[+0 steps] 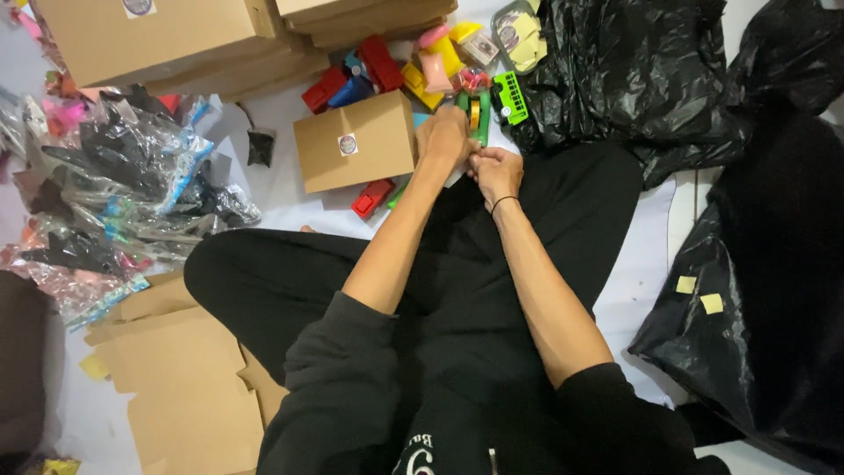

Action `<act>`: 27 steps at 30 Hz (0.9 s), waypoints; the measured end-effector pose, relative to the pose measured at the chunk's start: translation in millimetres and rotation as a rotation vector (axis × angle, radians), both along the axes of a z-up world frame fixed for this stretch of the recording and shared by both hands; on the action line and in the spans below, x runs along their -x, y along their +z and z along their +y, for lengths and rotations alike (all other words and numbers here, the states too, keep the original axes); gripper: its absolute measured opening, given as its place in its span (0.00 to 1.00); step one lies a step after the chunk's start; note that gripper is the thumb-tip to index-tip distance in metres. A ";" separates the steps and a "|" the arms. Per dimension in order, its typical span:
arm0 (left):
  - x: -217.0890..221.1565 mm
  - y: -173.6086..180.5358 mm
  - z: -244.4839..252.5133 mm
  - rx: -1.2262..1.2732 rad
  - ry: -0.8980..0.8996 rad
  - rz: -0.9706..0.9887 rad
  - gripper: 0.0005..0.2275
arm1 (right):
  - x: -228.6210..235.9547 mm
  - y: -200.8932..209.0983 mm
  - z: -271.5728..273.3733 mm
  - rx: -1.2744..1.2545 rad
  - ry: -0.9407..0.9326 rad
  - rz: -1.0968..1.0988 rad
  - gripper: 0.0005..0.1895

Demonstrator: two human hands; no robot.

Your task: The person assembles flat cardboard boxes by folding and tucking the flaps into place. They place a small toy car inside a black plastic bag, put the bag into the box, close the lid, and apply a sticker. The process is repeated for a second box.

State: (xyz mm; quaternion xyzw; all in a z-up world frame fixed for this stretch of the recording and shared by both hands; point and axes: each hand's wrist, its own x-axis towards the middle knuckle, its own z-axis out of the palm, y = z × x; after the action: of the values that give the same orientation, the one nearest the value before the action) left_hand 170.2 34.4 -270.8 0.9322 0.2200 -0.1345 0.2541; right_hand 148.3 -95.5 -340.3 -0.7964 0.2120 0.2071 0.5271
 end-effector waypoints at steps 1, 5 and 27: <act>-4.6 -9.8 2.3 0.014 -0.007 0.011 0.07 | 2.0 -0.9 -1.0 -0.008 -0.006 -0.002 0.08; -9.3 -5.6 -2.9 0.024 0.016 0.041 0.08 | 2.8 5.7 -0.5 -0.027 -0.031 0.010 0.08; 70.4 77.0 0.3 0.020 0.192 -0.479 0.07 | 26.5 79.4 -1.6 -0.080 -0.082 -0.037 0.13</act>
State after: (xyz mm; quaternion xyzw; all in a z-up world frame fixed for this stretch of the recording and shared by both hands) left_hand 99.8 34.7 -193.9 0.9097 0.2399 0.1128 0.3197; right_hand 121.8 -97.1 -261.0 -0.7691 0.2262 0.1789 0.5703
